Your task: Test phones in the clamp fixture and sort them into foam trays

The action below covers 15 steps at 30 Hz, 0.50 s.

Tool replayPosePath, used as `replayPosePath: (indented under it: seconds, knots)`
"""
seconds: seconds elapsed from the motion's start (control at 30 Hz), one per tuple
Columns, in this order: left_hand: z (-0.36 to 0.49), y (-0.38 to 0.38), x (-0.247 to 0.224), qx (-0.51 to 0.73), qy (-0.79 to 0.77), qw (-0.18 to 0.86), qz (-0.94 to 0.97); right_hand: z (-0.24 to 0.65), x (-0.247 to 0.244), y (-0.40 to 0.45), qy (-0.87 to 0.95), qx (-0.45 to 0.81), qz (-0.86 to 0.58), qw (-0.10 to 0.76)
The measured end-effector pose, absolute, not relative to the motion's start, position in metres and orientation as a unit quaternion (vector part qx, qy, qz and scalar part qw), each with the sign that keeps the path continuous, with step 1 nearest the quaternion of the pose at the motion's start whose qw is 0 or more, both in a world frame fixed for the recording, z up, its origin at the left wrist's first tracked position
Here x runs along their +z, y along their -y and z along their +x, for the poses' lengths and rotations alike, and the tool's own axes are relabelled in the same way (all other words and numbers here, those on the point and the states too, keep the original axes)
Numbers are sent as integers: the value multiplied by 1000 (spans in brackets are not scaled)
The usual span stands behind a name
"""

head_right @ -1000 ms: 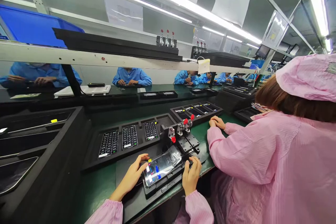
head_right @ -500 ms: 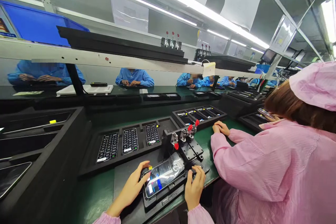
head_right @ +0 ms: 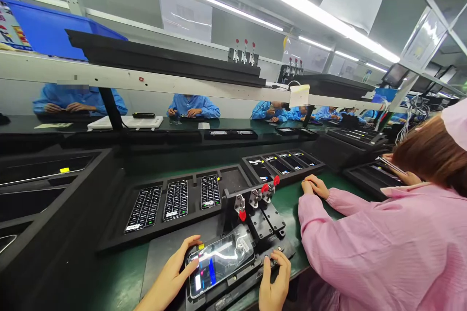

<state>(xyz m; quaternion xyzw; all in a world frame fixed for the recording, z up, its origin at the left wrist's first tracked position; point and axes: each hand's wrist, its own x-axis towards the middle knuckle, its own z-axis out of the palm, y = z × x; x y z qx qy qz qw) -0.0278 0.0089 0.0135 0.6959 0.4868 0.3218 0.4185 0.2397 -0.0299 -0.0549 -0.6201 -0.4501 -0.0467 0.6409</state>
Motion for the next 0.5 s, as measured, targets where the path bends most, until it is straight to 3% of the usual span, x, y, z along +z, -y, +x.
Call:
replayPosePath:
  seconds: [0.5]
  knots:
    - [-28,-6,18,289,-492,409,712,238,-22,40,450,-18,-578,681]
